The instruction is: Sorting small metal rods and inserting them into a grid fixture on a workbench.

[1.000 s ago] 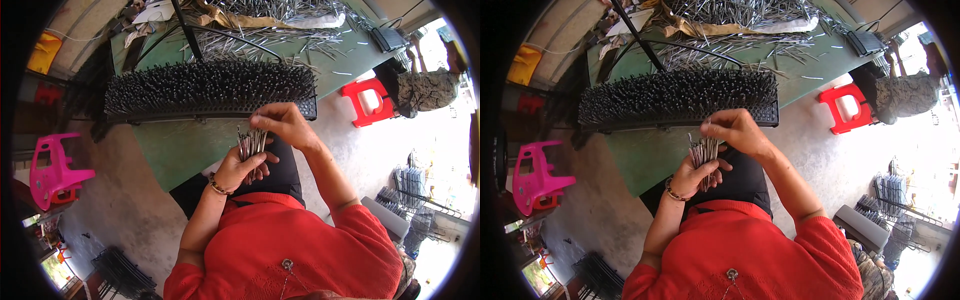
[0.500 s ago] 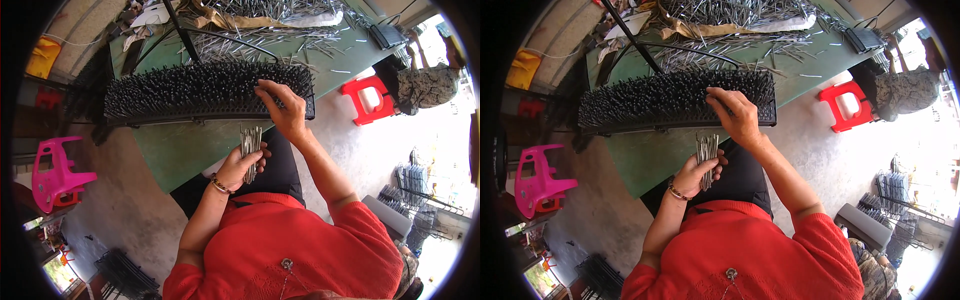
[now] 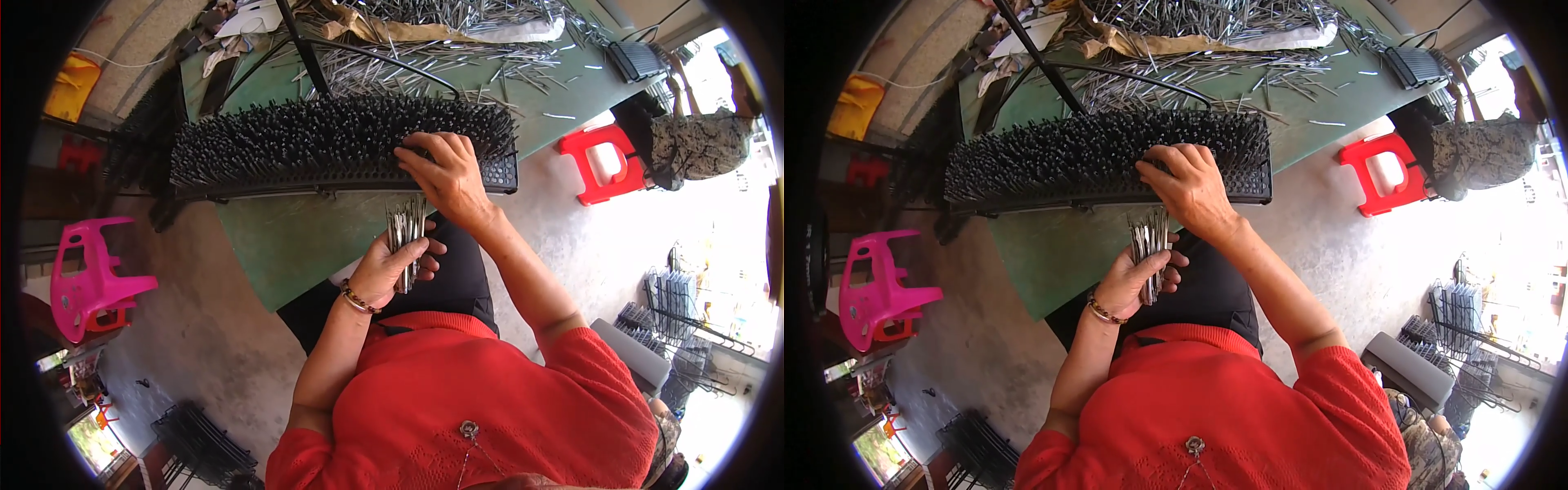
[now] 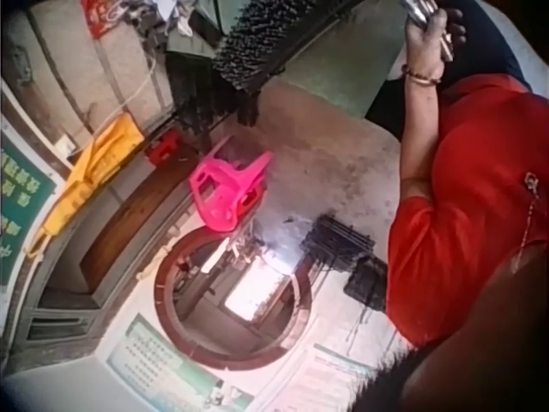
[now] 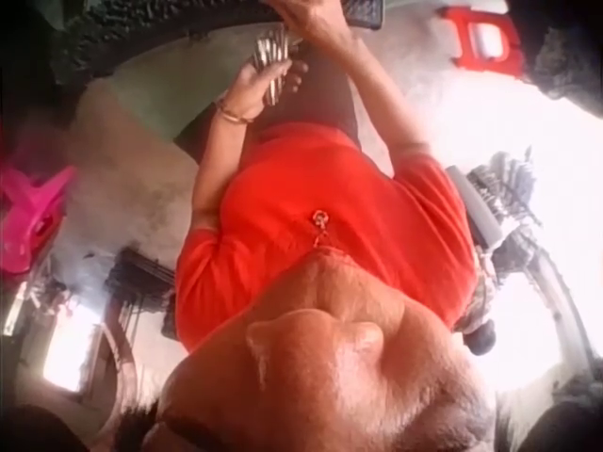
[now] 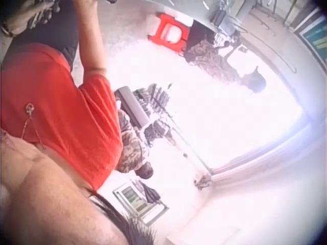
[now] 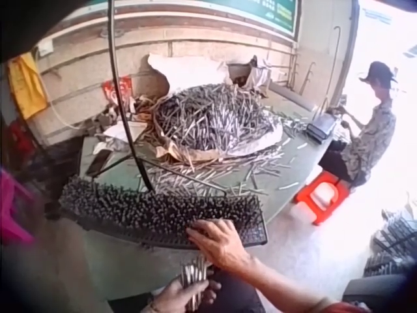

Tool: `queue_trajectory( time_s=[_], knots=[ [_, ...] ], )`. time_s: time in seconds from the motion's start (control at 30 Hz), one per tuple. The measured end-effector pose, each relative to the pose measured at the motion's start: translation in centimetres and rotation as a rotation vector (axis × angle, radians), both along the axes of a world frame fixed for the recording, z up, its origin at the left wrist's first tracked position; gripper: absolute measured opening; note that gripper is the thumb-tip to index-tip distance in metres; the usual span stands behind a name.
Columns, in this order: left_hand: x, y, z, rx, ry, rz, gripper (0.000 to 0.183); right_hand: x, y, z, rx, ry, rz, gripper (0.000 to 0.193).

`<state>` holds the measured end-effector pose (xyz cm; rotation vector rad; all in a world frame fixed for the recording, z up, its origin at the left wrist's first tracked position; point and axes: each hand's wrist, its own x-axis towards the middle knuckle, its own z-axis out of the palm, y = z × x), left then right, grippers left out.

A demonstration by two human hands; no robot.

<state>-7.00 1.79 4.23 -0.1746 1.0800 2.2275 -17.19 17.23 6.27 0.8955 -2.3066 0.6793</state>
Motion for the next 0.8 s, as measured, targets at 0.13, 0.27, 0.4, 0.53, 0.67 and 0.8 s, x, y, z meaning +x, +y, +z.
queue_trajectory(
  time_s=[0.13,0.27,0.4,0.53,0.67,0.8],
  knots=[
    [0.1,-0.1,-0.1,0.006,0.022,0.045,0.033,0.4,0.4,0.8,-0.14,0.001,-0.01,0.024],
    [0.0,0.3,-0.3,0.037,0.114,0.093,0.033,2.9,1.3,1.9,-0.356,-0.699,0.027,0.031],
    [0.0,0.7,0.2,0.004,0.151,0.082,0.031,3.6,2.5,2.2,-0.341,-1.242,0.027,0.026],
    [0.2,1.4,0.3,0.01,0.004,0.122,0.029,3.3,3.5,2.1,-0.62,-1.21,0.02,0.021],
    [0.2,1.4,-0.6,0.012,-0.06,0.141,0.029,2.3,4.0,2.8,-0.825,-0.875,-0.051,0.016],
    [0.4,1.7,-0.5,-0.036,-0.016,0.09,0.028,0.7,3.6,1.9,-0.8,-0.615,-0.114,0.017]
  ],
)
